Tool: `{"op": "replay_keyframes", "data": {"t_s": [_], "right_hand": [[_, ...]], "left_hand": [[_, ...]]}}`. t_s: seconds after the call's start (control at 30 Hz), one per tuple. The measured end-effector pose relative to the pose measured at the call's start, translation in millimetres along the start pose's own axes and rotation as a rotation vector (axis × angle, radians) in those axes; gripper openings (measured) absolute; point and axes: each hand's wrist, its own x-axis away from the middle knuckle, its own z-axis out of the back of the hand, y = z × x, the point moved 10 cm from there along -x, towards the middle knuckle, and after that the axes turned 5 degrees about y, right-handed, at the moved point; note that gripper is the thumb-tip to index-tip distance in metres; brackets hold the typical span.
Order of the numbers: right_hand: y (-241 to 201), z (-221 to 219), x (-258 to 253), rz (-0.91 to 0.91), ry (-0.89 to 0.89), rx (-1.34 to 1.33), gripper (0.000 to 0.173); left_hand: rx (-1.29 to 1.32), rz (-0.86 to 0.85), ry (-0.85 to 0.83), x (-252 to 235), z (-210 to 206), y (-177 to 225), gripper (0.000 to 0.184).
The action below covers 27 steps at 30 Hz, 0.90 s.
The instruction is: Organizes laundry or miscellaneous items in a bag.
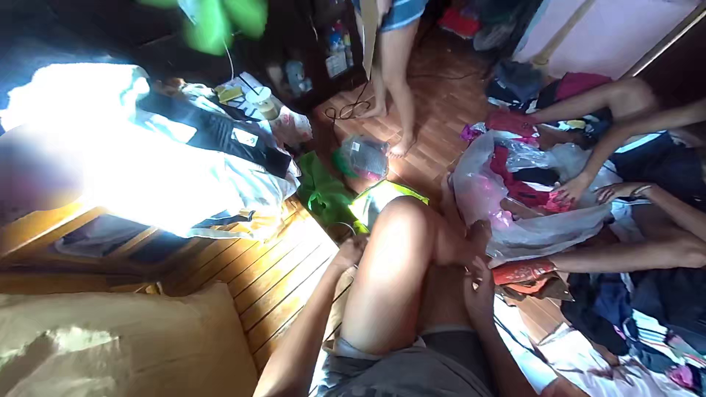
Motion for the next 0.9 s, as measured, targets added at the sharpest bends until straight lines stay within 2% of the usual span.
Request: {"op": "replay_keyframes", "data": {"t_s": [0.07, 0.1, 0.17, 0.23, 0.3, 0.33, 0.4, 0.47, 0.53, 0.63, 0.77, 0.9], "right_hand": [[-13.3, -4.2, -5.4, 0.05, -0.004, -0.022, 0.051], [-19.4, -8.0, -9.7, 0.063, -0.028, -0.019, 0.052], [-34.5, -17.6, -24.2, 0.082, -0.099, 0.001, 0.051], [-55.5, -32.7, -40.6, 0.094, -0.175, 0.024, 0.051], [-74.0, -62.1, -51.9, 0.094, -0.265, 0.016, 0.048], [-79.6, -83.3, -51.3, 0.062, -0.35, 0.022, 0.046], [-87.4, -127.4, -32.0, 0.066, -0.58, 0.185, 0.051], [-86.7, -162.2, 8.1, 0.096, -0.844, 0.408, 0.067], [-83.9, -179.8, 49.7, 0.096, -1.032, 0.509, 0.08], [-79.0, -186.1, 77.8, 0.112, -1.101, 0.546, 0.078], [-72.3, -184.6, 85.3, 0.095, -1.139, 0.612, 0.07], [-45.2, -179.5, 92.7, -0.017, -1.156, 0.619, 0.065]], "left_hand": [[0.225, -0.13, 0.129, 15.2, 52.7, 25.0, 0.044], [0.248, -0.205, 0.158, 32.1, 78.6, 43.7, 0.048], [0.125, -0.416, 0.219, 72.0, 127.9, 81.4, 0.056], [-0.095, -0.595, 0.35, 121.9, 162.7, 125.5, 0.056], [-0.315, -0.689, 0.466, 159.7, 165.5, 165.7, 0.057], [-0.4, -0.696, 0.48, 169.0, 153.4, 179.6, 0.056], [-0.505, -0.582, 0.385, 162.5, 108.2, 185.7, 0.05], [-0.619, -0.298, 0.188, 120.0, 57.1, 150.5, 0.051], [-0.807, -0.017, 0.028, 78.2, 19.4, 84.3, 0.051], [-1.018, 0.226, -0.107, 63.2, -7.5, -14.1, 0.056], [-1.082, 0.21, -0.201, 62.8, -17.2, -48.8, 0.052], [-1.114, 0.148, -0.262, 59.8, -42.2, -54.8, 0.054]]}}
